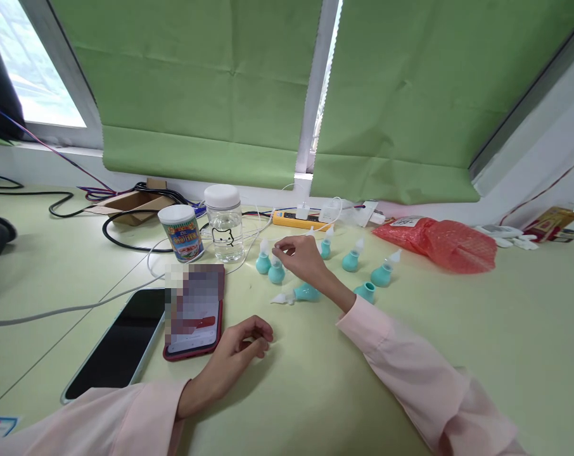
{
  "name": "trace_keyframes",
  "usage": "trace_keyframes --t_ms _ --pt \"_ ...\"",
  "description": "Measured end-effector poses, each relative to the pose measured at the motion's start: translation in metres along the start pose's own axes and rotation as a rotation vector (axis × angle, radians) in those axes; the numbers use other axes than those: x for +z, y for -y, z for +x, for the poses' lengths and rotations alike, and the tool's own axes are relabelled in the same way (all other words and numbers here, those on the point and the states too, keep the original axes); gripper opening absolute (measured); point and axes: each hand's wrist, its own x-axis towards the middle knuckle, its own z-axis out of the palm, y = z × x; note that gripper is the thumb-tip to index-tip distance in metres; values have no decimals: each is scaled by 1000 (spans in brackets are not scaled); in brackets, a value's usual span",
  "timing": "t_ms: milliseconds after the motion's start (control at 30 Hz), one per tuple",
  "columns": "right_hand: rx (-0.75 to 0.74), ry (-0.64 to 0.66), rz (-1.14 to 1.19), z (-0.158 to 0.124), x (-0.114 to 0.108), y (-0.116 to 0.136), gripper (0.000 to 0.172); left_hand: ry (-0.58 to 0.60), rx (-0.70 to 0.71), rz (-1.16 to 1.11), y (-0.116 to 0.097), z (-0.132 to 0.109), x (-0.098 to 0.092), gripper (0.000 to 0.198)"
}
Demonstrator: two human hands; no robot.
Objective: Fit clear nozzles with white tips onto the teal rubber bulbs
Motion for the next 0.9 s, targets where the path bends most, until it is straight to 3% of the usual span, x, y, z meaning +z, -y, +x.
trace_keyframes --t_ms 367,600,900 --pt "-62 94 12 5 4 6 23 5 11 28 0 0 0 15" --pt "-87 165 -418 10 -9 -6 29 12 26 -14 1 0 0 15" --pt "-88 512 -878 1 18 -35 30 27 28 -10 1 0 0 14"
